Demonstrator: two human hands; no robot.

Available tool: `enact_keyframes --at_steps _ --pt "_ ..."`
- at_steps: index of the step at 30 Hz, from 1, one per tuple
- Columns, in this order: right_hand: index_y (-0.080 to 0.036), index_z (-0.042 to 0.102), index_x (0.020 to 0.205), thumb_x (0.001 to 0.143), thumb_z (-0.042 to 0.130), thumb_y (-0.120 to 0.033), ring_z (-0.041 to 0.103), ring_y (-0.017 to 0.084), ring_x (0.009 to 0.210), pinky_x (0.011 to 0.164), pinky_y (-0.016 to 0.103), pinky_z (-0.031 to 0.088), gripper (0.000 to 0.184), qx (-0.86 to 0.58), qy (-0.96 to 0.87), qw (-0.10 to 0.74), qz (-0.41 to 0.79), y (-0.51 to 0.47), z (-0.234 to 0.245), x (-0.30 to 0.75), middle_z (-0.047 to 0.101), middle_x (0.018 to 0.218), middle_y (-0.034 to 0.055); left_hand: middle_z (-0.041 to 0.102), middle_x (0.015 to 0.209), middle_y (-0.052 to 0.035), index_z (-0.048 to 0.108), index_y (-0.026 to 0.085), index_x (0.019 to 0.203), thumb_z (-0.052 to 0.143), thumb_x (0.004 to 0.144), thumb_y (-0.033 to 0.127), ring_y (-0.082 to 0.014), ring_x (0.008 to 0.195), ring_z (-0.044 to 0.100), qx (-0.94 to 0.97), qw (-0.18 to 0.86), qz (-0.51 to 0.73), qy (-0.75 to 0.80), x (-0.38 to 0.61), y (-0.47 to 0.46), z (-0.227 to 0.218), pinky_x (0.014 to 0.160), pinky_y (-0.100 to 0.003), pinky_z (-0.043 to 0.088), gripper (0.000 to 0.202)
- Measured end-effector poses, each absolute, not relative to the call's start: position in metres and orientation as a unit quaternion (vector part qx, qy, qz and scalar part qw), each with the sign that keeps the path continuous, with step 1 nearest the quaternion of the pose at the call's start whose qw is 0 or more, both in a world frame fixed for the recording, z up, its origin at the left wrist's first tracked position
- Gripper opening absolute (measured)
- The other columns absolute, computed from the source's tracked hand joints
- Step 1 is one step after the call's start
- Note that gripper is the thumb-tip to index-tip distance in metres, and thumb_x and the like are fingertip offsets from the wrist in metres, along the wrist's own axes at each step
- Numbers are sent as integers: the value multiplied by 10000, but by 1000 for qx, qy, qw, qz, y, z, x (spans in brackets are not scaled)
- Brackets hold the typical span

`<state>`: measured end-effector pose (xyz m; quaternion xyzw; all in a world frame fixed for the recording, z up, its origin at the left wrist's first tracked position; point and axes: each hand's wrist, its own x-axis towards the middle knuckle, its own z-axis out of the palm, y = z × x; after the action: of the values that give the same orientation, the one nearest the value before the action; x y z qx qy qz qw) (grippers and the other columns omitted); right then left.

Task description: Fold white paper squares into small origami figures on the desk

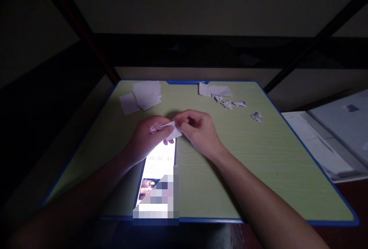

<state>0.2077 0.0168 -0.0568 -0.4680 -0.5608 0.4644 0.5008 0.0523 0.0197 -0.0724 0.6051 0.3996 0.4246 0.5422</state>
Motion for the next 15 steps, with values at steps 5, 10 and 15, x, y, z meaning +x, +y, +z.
enact_keyframes --at_steps 5,10,15 --pt "-155 688 688 676 715 -231 503 91 532 497 235 383 81 -465 -570 500 456 15 -57 208 607 576 -15 630 595 9 596 130 724 603 757 179 -94 497 620 615 527 425 403 53 20 -72 426 -166 480 59" --pt "-153 683 689 672 741 -206 500 80 524 487 225 369 81 -481 -575 498 436 15 -60 210 613 583 -20 629 594 4 598 138 742 613 763 185 -110 521 644 631 499 427 414 55 19 -69 430 -171 477 54" --pt "-157 665 662 679 750 -238 490 78 517 477 224 365 119 -483 -573 496 439 15 -59 210 593 566 -22 644 624 -3 611 135 750 606 775 195 -104 525 647 629 509 422 409 54 19 -69 434 -166 480 65"
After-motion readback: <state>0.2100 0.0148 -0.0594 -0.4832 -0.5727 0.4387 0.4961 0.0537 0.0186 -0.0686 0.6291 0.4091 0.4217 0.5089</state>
